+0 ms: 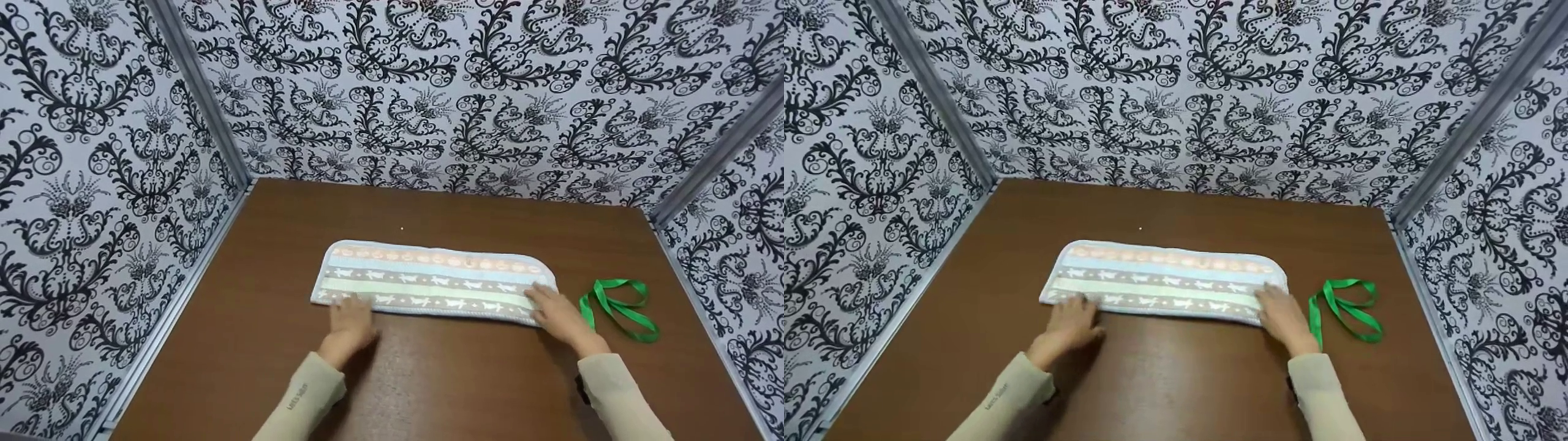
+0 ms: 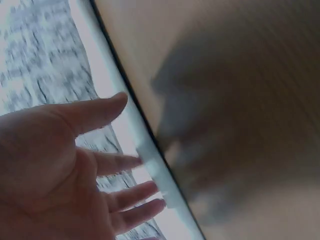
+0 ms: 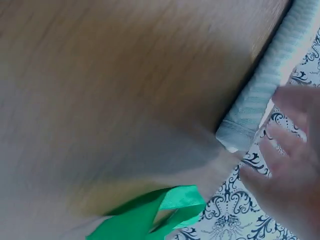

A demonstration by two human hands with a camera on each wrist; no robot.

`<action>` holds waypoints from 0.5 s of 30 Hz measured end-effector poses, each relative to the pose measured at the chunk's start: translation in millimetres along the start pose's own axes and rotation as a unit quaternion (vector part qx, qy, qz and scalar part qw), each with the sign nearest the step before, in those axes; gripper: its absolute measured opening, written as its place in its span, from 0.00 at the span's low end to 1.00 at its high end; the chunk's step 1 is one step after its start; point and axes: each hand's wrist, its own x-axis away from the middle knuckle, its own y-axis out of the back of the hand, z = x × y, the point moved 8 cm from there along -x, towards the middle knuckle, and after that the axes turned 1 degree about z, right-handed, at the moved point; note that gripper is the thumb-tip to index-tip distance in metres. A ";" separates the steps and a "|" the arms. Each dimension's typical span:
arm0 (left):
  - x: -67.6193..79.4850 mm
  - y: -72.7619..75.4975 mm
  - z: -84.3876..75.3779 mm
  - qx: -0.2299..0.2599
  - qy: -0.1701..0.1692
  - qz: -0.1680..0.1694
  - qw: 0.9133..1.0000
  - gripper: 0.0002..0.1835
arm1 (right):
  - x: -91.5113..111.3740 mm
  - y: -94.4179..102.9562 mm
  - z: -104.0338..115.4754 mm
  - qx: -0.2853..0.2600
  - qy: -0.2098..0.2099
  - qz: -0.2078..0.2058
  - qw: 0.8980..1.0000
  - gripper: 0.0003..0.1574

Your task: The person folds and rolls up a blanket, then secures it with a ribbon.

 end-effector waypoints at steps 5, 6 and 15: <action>9.7 -15.0 -64.9 -0.031 -0.116 0.055 0.991 0.43 | -0.1 -7.4 2.8 -0.002 0.003 0.058 0.998 0.36; 10.6 -17.8 -77.8 -0.034 -0.134 0.061 0.988 0.44 | -0.4 -7.2 2.6 0.002 0.000 0.063 0.998 0.37; 4.1 -42.3 -158.1 -0.049 -0.178 0.076 0.980 0.48 | -10.1 -3.1 3.9 0.026 -0.004 0.073 0.997 0.35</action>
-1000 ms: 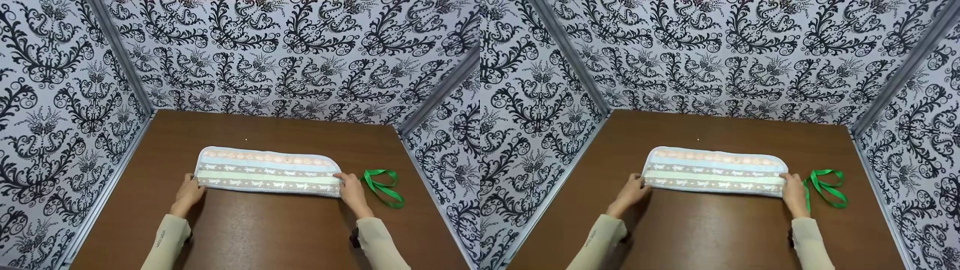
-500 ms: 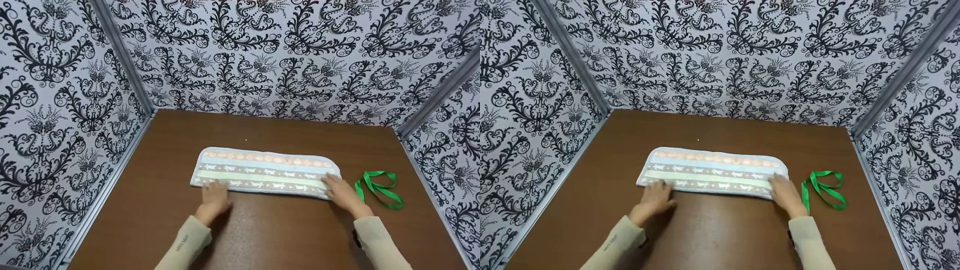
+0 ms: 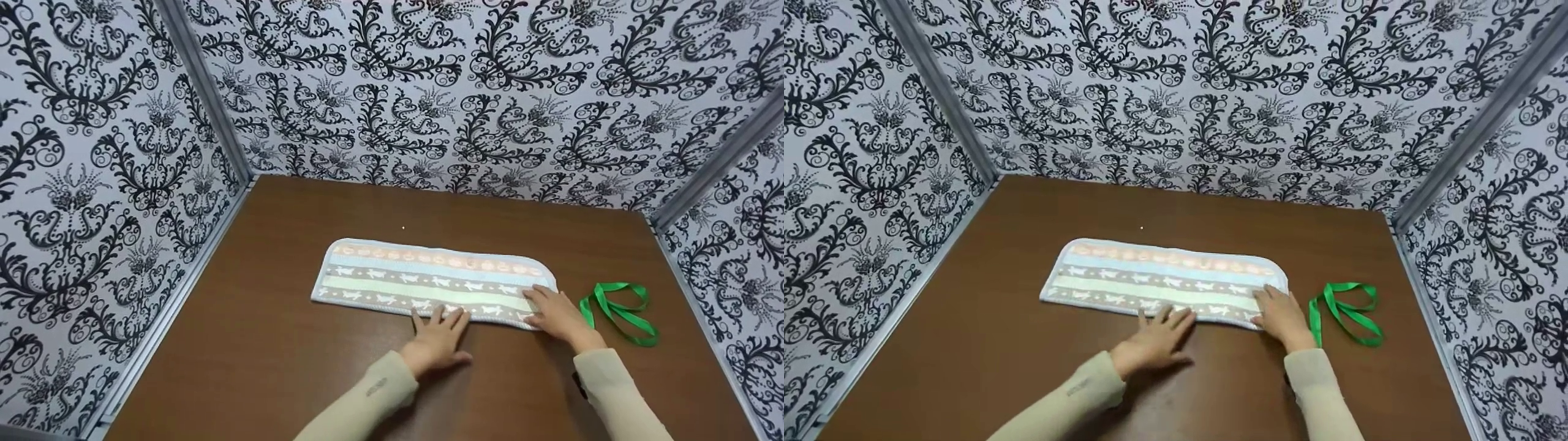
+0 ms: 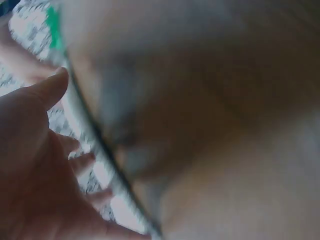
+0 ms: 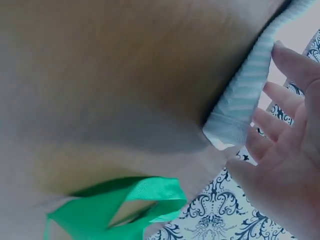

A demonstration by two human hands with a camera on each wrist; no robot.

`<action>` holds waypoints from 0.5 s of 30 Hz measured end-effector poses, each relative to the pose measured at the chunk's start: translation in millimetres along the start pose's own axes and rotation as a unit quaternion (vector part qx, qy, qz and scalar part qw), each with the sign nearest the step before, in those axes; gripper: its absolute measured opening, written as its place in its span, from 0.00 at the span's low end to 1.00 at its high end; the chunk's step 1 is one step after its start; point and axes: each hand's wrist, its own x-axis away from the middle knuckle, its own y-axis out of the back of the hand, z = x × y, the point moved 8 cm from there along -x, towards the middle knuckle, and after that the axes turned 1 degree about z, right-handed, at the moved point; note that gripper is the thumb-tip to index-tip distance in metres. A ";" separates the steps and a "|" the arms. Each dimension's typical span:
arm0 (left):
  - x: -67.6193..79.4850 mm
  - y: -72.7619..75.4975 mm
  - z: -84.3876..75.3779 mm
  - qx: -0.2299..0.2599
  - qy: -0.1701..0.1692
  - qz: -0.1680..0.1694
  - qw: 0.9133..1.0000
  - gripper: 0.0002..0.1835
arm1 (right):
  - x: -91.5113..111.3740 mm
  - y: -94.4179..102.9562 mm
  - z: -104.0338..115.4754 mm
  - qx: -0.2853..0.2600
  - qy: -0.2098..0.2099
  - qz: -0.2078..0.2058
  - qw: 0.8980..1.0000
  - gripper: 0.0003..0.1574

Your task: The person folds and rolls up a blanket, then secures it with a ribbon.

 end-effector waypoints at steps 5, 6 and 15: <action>-9.1 2.2 -4.8 -0.017 -0.001 0.016 1.000 0.49 | -6.0 8.7 -6.1 -0.007 -0.002 -0.028 1.000 0.27; -9.4 3.4 -4.1 -0.009 -0.006 0.018 1.000 0.48 | -5.8 8.1 -7.3 -0.011 0.000 -0.028 1.000 0.28; -10.3 6.9 23.3 0.124 -0.024 0.030 0.992 0.33 | 6.5 -8.8 3.4 -0.015 -0.006 0.048 0.999 0.43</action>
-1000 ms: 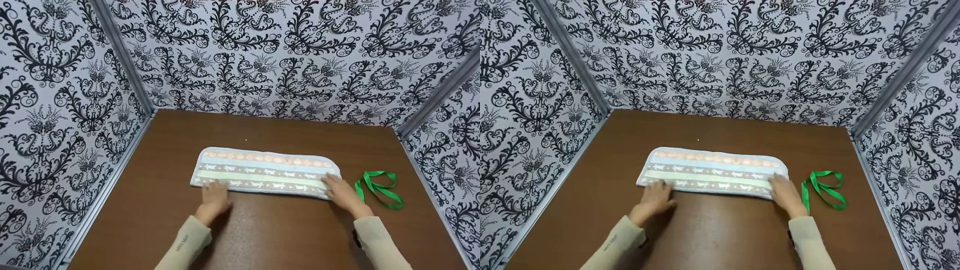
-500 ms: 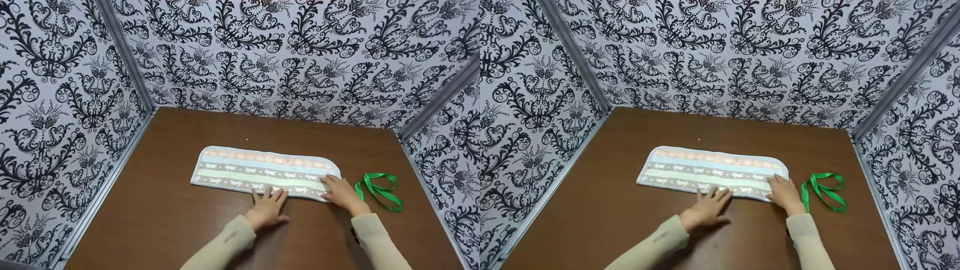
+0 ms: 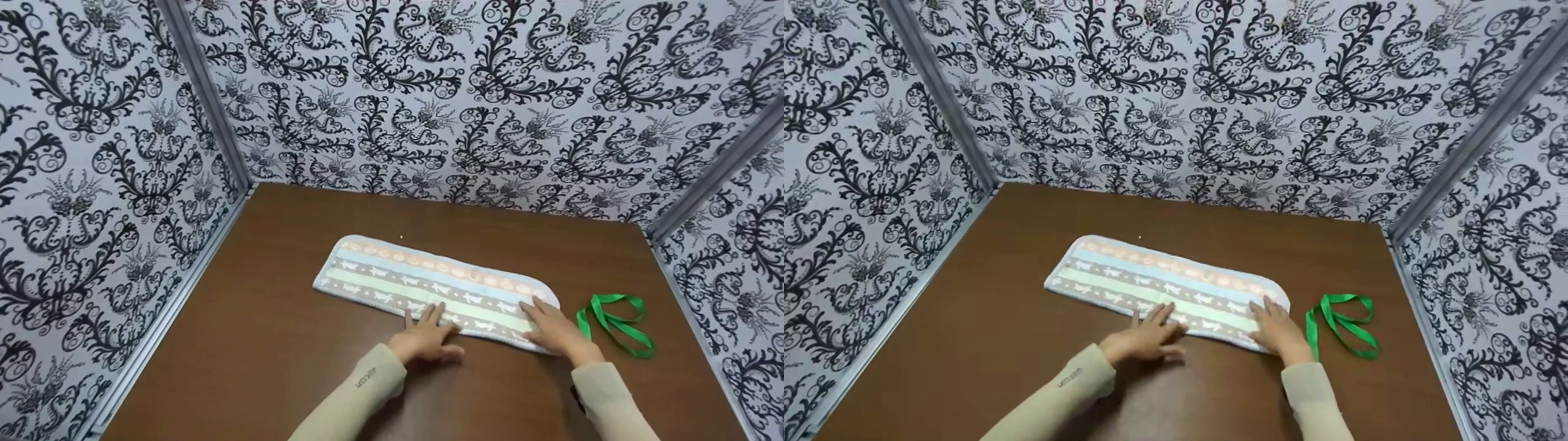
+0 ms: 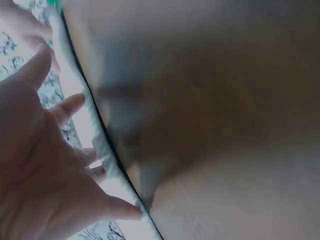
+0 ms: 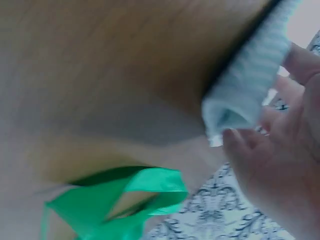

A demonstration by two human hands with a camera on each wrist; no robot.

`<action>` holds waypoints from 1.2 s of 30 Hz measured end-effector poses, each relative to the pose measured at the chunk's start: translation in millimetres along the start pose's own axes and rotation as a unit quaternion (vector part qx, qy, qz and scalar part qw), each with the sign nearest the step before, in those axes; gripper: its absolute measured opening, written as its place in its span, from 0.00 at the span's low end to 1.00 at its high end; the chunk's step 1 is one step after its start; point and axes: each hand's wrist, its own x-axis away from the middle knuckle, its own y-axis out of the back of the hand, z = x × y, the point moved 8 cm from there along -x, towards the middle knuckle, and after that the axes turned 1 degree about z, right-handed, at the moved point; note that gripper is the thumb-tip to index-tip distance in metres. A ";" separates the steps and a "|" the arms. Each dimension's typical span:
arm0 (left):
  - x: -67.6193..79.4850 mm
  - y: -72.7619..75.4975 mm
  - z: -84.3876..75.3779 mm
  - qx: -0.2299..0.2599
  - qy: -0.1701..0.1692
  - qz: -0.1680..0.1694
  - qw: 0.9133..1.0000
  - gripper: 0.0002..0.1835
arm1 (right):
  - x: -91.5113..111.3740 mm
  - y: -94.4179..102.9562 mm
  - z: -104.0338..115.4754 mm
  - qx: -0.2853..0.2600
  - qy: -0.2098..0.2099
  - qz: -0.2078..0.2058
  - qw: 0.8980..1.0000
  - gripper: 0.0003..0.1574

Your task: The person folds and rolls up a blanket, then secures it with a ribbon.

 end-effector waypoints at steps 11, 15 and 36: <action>-36.8 12.6 23.4 0.007 0.082 -0.030 0.996 0.38 | 22.4 -7.5 39.0 0.035 -0.086 0.004 0.996 0.41; -51.0 19.1 26.2 -0.011 0.081 -0.038 0.996 0.42 | 29.0 -9.0 45.3 0.036 -0.103 0.005 0.994 0.41; -46.9 46.4 16.4 -0.170 0.015 0.014 0.985 0.36 | 32.1 -33.8 101.3 0.035 -0.075 -0.009 0.997 0.50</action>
